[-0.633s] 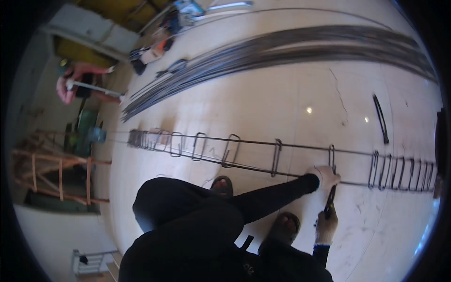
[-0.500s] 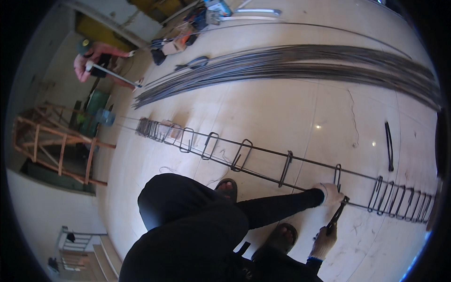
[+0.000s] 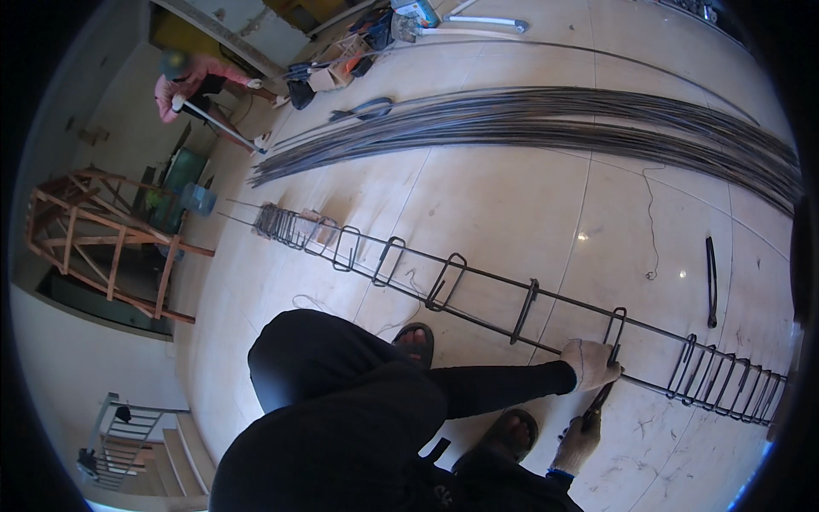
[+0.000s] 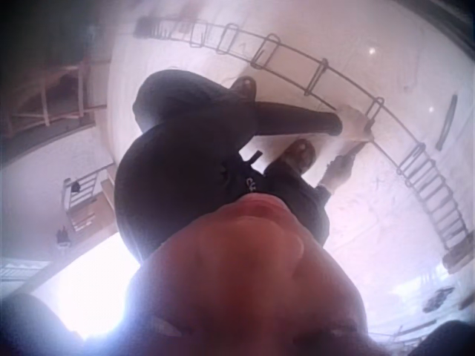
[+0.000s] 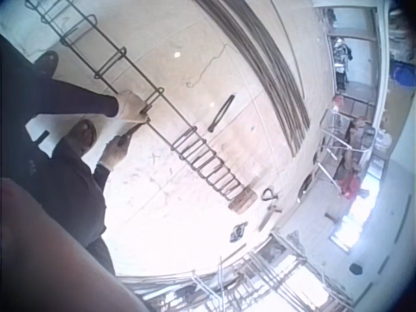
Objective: The person assembles a wire mesh ladder by wrapping and twisting binding wire around intersections of longitudinal and transverse rods using pliers. The person repeatedly positions wire loops, twists them with pliers, and trims excess wire along the length of the mesh.
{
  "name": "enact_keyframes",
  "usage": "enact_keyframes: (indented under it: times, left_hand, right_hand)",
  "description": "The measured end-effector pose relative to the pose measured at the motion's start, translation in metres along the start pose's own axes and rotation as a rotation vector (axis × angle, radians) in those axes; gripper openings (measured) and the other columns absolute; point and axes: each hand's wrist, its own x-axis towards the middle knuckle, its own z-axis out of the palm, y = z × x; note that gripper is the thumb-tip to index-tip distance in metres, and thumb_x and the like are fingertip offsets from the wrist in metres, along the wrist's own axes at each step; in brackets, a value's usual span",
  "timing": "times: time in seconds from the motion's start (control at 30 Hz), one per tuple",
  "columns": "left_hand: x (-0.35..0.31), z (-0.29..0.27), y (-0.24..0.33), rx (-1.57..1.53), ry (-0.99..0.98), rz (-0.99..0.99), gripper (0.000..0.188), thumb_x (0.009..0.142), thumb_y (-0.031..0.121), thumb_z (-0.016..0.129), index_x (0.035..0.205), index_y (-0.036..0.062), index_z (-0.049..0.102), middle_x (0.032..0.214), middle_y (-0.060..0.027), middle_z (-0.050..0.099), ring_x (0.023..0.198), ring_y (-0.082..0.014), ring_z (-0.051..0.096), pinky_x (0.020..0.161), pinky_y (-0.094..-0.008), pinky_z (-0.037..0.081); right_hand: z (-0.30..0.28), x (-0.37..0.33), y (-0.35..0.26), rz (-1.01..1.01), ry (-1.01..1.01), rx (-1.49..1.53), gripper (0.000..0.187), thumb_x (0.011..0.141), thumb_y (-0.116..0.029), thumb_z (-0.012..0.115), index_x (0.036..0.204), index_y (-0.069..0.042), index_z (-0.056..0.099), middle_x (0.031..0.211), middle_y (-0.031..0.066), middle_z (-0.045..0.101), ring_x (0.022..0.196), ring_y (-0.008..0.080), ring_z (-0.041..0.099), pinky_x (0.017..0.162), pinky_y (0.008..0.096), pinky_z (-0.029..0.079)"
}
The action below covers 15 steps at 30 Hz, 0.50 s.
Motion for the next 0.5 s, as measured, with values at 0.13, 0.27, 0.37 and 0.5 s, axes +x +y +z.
enact_keyframes:
  times: [0.13, 0.27, 0.37, 0.5]
  left_hand:
    - [-0.007, 0.003, 0.003, 0.012, 0.112, 0.071, 0.043, 0.103, 0.043, 0.055, 0.109, 0.0025, 0.068, 0.087, -0.0192, 0.077, 0.085, -0.0411, 0.077, 0.081, -0.0546, 0.058]
    - [-0.010, 0.012, -0.014, 0.048, 0.148, 0.058, 0.039, 0.105, 0.039, 0.055, 0.108, 0.0026, 0.067, 0.086, -0.0204, 0.077, 0.084, -0.0413, 0.077, 0.076, -0.0562, 0.058]
    - [0.010, 0.020, -0.021, 0.026, 0.099, 0.124, 0.039, 0.106, 0.040, 0.054, 0.108, 0.0027, 0.068, 0.090, -0.0218, 0.077, 0.088, -0.0414, 0.077, 0.080, -0.0555, 0.059]
    - [0.020, 0.004, -0.015, 0.062, -0.143, 0.110, 0.049, 0.109, 0.044, 0.047, 0.120, 0.0011, 0.067, 0.113, -0.0278, 0.076, 0.109, -0.0465, 0.073, 0.099, -0.0563, 0.056]
  right_hand:
    - [-0.001, -0.007, -0.012, 0.136, -0.089, 0.033, 0.048, 0.097, -0.005, 0.058, 0.144, -0.001, 0.062, 0.085, 0.0043, 0.067, 0.059, 0.0103, 0.059, 0.048, 0.0287, 0.053]
    - [0.012, -0.017, -0.002, 0.112, -0.043, 0.054, 0.048, 0.096, -0.006, 0.059, 0.144, -0.002, 0.063, 0.079, 0.0027, 0.063, 0.058, 0.0099, 0.058, 0.048, 0.0283, 0.053]
    - [0.011, -0.019, -0.012, 0.155, -0.114, 0.127, 0.047, 0.096, -0.004, 0.060, 0.142, -0.003, 0.063, 0.076, 0.0019, 0.061, 0.057, 0.0094, 0.056, 0.047, 0.0278, 0.051]
    - [0.007, -0.019, -0.037, 0.053, -0.036, 0.102, 0.047, 0.098, -0.001, 0.055, 0.144, 0.000, 0.066, 0.073, -0.0008, 0.058, 0.056, 0.0076, 0.052, 0.050, 0.0284, 0.046]
